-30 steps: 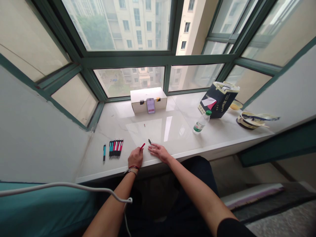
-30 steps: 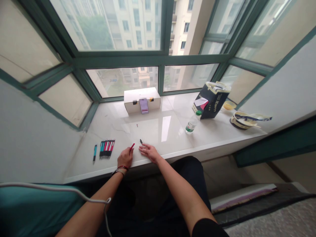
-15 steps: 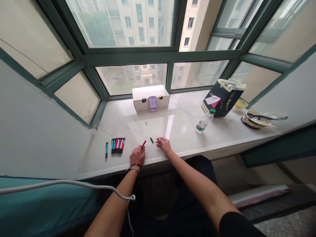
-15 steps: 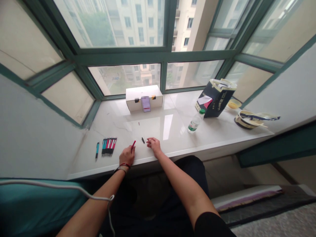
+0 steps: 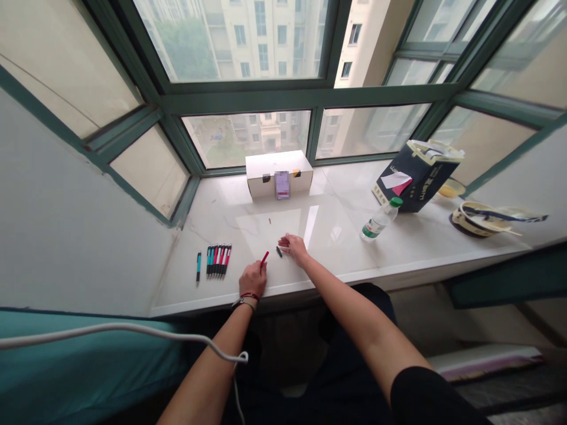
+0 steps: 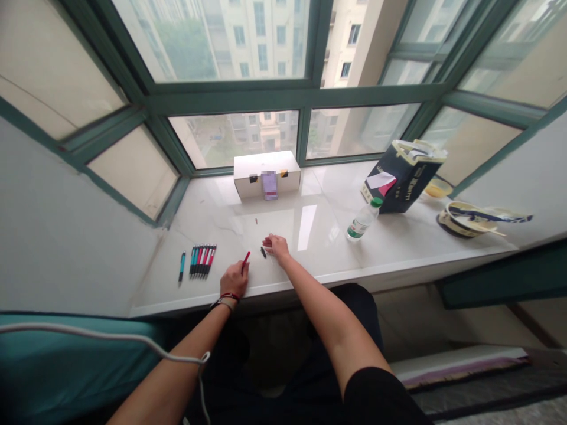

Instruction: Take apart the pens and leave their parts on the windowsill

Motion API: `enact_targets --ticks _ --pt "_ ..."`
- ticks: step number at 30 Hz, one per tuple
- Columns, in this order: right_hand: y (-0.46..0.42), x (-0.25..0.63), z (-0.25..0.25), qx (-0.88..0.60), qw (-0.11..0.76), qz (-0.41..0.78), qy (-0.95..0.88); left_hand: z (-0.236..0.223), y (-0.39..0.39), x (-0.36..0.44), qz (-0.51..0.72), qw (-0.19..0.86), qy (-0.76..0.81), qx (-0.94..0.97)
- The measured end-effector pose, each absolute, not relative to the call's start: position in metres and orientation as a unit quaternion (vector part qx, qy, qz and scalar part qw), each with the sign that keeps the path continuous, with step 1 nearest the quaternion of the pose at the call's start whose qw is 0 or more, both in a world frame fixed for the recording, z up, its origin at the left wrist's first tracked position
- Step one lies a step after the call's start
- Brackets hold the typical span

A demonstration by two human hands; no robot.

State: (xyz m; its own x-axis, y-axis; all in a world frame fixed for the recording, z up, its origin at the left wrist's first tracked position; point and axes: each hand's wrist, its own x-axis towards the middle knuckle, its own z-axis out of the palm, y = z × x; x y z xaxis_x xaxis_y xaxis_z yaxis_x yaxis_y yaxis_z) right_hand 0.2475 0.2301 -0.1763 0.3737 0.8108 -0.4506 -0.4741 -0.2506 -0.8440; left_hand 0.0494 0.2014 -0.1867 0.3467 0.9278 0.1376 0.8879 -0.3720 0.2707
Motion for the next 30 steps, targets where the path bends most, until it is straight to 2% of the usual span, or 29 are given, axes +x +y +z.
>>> enact_targets --ticks 9,13,17,22,26,30 --pt "0.214 0.258 -0.166 -0.511 0.623 0.578 -0.133 -0.18 0.2 0.05 0.121 0.085 0.565 0.812" --pt "0.209 0.262 -0.159 -0.553 0.626 0.523 -0.169 -0.182 0.201 0.05 0.127 0.083 0.562 0.813" --pt "0.203 0.247 -0.159 -0.608 0.557 0.476 -0.306 -0.183 0.201 0.05 0.129 0.084 0.56 0.814" --pt "0.196 0.207 -0.167 -0.546 0.455 0.476 -0.517 -0.183 0.201 0.049 0.115 0.093 0.564 0.813" --pt "0.199 0.191 -0.167 -0.567 0.452 0.404 -0.558 -0.181 0.201 0.049 0.103 0.104 0.572 0.807" --pt "0.217 0.208 -0.161 -0.591 0.483 0.398 -0.509 -0.177 0.2 0.051 0.122 0.119 0.574 0.801"
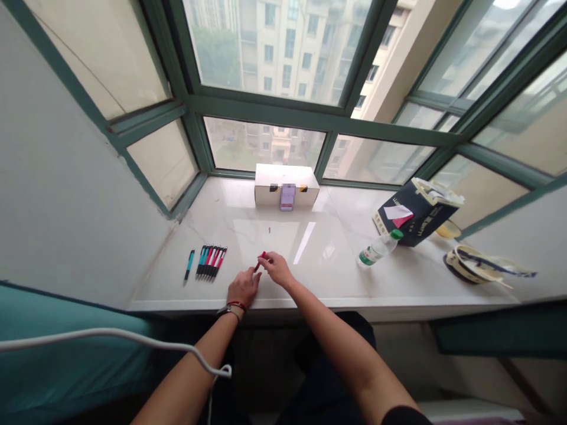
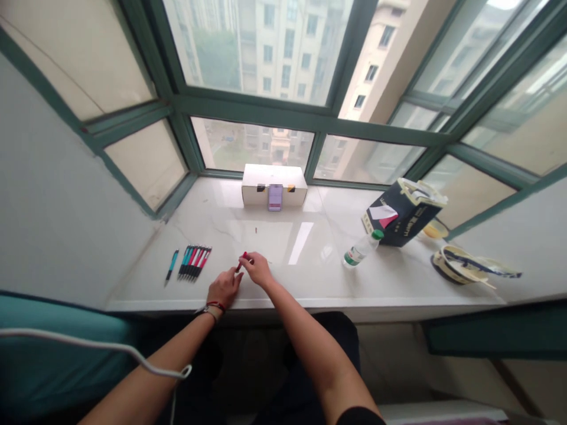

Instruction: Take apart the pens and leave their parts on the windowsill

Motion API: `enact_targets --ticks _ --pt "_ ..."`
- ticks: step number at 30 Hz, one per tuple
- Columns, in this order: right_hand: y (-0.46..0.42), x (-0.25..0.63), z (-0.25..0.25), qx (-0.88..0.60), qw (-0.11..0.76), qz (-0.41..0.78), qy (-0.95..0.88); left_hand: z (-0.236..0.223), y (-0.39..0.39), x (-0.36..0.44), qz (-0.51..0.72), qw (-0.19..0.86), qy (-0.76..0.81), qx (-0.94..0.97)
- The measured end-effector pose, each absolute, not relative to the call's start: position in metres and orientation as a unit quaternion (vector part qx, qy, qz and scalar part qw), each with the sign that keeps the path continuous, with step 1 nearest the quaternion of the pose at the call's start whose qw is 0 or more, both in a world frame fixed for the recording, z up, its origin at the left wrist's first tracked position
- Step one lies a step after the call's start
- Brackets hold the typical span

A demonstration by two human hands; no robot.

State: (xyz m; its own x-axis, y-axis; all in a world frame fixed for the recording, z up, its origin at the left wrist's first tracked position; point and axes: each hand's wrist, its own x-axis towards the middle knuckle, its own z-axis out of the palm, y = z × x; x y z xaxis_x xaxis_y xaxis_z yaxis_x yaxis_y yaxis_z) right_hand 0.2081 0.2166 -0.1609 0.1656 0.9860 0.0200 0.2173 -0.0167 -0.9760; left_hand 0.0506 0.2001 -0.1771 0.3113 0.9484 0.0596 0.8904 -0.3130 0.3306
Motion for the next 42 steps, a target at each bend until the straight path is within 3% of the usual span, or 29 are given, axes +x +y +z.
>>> enact_targets --ticks 3,10,22,35,42 --pt "0.242 0.238 -0.157 -0.65 0.481 0.395 -0.437 -0.175 0.2 0.052 0.128 0.133 0.574 0.798" --pt "0.312 0.303 -0.168 -0.749 0.361 0.37 -0.415 -0.18 0.203 0.051 0.144 0.145 0.568 0.797" --pt "0.374 0.292 -0.181 -0.791 0.286 0.285 -0.46 -0.192 0.206 0.05 0.177 0.202 0.572 0.775" --pt "0.336 0.313 -0.171 -0.791 0.305 0.279 -0.451 -0.197 0.206 0.051 0.191 0.182 0.569 0.779" --pt "0.225 0.348 -0.181 -0.768 0.359 0.153 -0.508 -0.197 0.206 0.051 0.176 0.169 0.566 0.787"
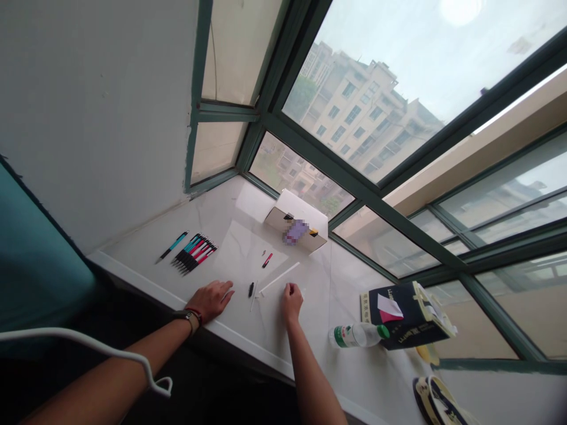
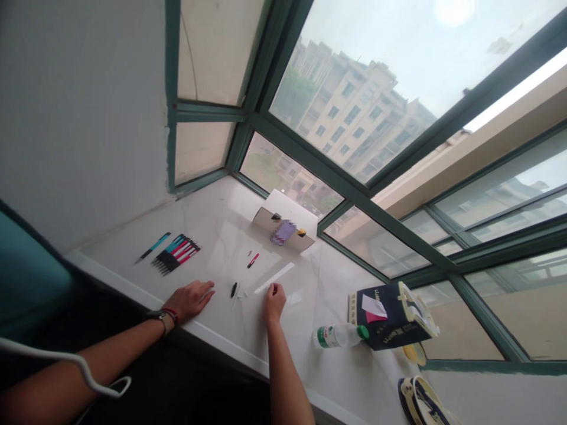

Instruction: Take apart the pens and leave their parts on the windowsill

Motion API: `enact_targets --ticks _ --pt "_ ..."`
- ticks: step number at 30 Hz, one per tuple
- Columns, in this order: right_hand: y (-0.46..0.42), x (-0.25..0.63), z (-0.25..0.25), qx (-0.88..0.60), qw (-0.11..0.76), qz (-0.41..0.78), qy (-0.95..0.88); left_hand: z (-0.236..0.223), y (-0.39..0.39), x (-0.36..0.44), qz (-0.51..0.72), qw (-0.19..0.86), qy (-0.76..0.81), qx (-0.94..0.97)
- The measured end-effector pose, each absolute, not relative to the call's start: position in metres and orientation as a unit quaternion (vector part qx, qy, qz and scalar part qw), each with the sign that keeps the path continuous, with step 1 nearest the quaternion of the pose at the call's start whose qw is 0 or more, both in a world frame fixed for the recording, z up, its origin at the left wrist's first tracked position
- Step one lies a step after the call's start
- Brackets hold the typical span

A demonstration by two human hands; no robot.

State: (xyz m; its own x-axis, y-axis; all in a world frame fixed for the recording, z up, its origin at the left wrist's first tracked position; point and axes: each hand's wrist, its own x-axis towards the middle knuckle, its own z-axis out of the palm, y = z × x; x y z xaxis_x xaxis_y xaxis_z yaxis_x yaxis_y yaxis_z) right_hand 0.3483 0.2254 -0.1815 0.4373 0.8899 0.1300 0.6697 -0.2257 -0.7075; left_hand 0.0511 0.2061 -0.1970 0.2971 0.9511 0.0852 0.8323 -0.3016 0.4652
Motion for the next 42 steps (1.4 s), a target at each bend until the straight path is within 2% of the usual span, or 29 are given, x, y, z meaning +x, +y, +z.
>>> enact_targets --ticks 3,7,13,17,22,29,35,42 --pt "0.157 0.364 -0.2 -0.74 0.376 0.094 -0.549 -0.197 0.205 0.051 0.178 0.16 0.562 0.792" --pt "0.105 0.37 -0.211 -0.754 0.321 0.027 -0.572 -0.197 0.205 0.05 0.173 0.146 0.563 0.795" --pt "0.11 0.358 -0.214 -0.819 0.185 -0.042 -0.542 -0.19 0.201 0.051 0.15 0.118 0.573 0.797" --pt "0.113 0.353 -0.215 -0.833 0.143 -0.039 -0.532 -0.185 0.195 0.052 0.134 0.115 0.573 0.8" --pt "0.112 0.348 -0.207 -0.841 0.152 -0.025 -0.518 -0.167 0.217 0.063 0.155 0.164 0.563 0.795" --pt "0.112 0.346 -0.196 -0.849 0.169 -0.005 -0.501 -0.139 0.304 0.135 0.086 0.184 0.655 0.728" --pt "0.116 0.346 -0.196 -0.85 0.17 0.0 -0.499 -0.143 0.336 0.185 0.045 0.173 0.692 0.7" --pt "0.123 0.348 -0.195 -0.853 0.167 0.013 -0.494 -0.151 0.339 0.194 0.001 0.15 0.7 0.698"
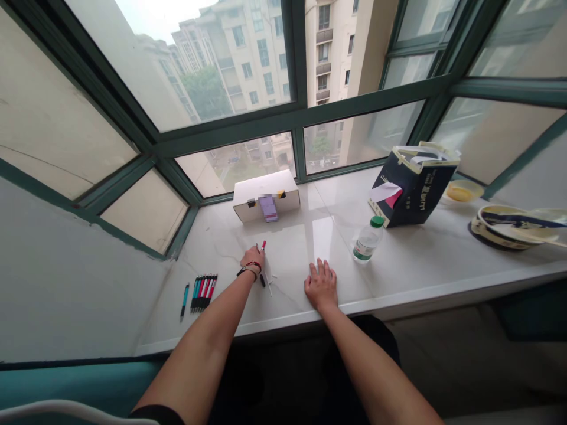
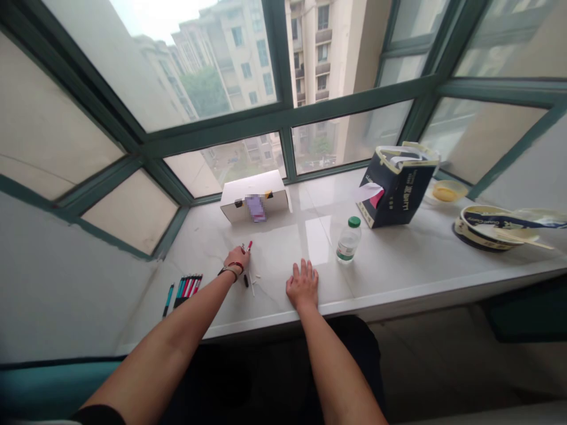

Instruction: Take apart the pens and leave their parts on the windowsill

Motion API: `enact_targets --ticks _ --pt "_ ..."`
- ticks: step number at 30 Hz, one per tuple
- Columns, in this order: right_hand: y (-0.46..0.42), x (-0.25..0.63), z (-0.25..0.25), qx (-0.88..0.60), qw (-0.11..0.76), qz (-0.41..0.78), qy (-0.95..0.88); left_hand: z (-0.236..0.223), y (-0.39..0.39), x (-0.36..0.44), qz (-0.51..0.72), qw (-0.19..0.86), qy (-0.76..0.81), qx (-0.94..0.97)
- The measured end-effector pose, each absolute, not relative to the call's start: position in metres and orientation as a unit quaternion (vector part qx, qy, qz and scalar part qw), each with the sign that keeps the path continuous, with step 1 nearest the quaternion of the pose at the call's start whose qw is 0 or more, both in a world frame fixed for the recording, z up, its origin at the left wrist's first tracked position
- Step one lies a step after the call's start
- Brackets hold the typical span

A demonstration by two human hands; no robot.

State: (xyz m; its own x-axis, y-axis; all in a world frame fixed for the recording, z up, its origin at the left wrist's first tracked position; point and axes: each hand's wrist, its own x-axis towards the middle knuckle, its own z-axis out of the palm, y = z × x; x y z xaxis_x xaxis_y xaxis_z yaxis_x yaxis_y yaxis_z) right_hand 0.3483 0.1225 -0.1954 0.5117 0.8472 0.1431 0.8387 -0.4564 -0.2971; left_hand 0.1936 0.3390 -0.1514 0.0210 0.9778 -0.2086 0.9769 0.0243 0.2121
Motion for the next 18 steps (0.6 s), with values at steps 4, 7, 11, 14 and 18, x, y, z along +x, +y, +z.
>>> enact_targets --ticks 4,7,11,14,18 --pt "0.122 0.348 -0.193 -0.856 0.161 0.015 -0.491 -0.153 0.332 0.188 -0.001 0.155 0.69 0.707" --pt "0.121 0.347 -0.19 -0.857 0.155 0.02 -0.491 -0.155 0.325 0.179 -0.002 0.162 0.683 0.713" --pt "0.12 0.347 -0.189 -0.857 0.152 0.024 -0.491 -0.156 0.315 0.164 -0.003 0.163 0.67 0.724" --pt "0.12 0.347 -0.188 -0.857 0.147 0.028 -0.493 -0.155 0.311 0.154 -0.006 0.166 0.662 0.731" --pt "0.121 0.346 -0.189 -0.86 0.147 0.025 -0.489 -0.155 0.31 0.147 -0.008 0.168 0.658 0.734"
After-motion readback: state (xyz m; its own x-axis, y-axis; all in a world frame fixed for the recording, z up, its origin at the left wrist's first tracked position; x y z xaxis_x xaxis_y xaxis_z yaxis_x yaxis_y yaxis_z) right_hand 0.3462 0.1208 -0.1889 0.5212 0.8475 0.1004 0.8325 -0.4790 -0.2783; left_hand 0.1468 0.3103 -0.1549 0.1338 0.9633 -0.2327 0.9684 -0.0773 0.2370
